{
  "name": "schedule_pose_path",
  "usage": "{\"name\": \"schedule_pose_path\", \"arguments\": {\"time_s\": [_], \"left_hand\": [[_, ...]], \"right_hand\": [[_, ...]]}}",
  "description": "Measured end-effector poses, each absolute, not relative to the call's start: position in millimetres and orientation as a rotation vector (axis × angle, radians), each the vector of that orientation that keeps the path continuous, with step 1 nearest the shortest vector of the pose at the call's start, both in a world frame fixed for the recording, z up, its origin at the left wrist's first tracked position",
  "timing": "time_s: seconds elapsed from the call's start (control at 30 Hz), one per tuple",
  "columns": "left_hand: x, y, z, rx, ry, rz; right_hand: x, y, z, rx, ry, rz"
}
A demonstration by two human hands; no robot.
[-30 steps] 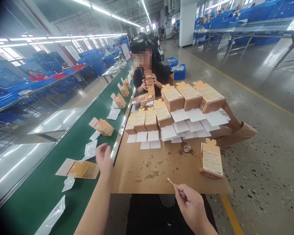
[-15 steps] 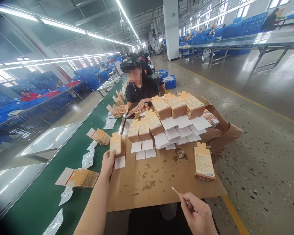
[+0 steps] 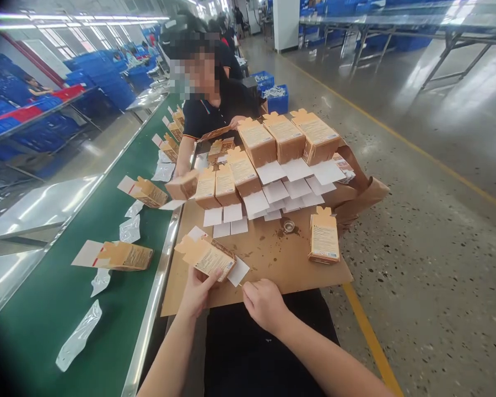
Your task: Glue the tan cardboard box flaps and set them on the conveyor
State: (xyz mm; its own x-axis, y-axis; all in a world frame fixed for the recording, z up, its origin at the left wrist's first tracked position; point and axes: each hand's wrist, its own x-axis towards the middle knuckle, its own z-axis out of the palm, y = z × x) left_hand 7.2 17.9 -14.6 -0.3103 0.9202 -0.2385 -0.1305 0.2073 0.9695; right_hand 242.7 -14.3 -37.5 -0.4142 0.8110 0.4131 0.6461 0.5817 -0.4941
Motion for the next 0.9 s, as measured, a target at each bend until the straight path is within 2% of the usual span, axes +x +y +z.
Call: {"name": "schedule_pose_path", "arguments": {"time_s": [0.5, 0.73, 0.9], "left_hand": [[42, -2, -14, 1.026, 1.611, 1.393], [47, -28, -18, 1.278, 1.967, 1.158], [47, -23, -22, 1.335, 2.003, 1.087]], "right_hand": [[267, 7, -44, -1.27, -2.189, 0.382], [302, -28, -28, -1.33, -1.788, 0.528], [299, -37, -21, -1.365, -1.687, 0.59]]}}
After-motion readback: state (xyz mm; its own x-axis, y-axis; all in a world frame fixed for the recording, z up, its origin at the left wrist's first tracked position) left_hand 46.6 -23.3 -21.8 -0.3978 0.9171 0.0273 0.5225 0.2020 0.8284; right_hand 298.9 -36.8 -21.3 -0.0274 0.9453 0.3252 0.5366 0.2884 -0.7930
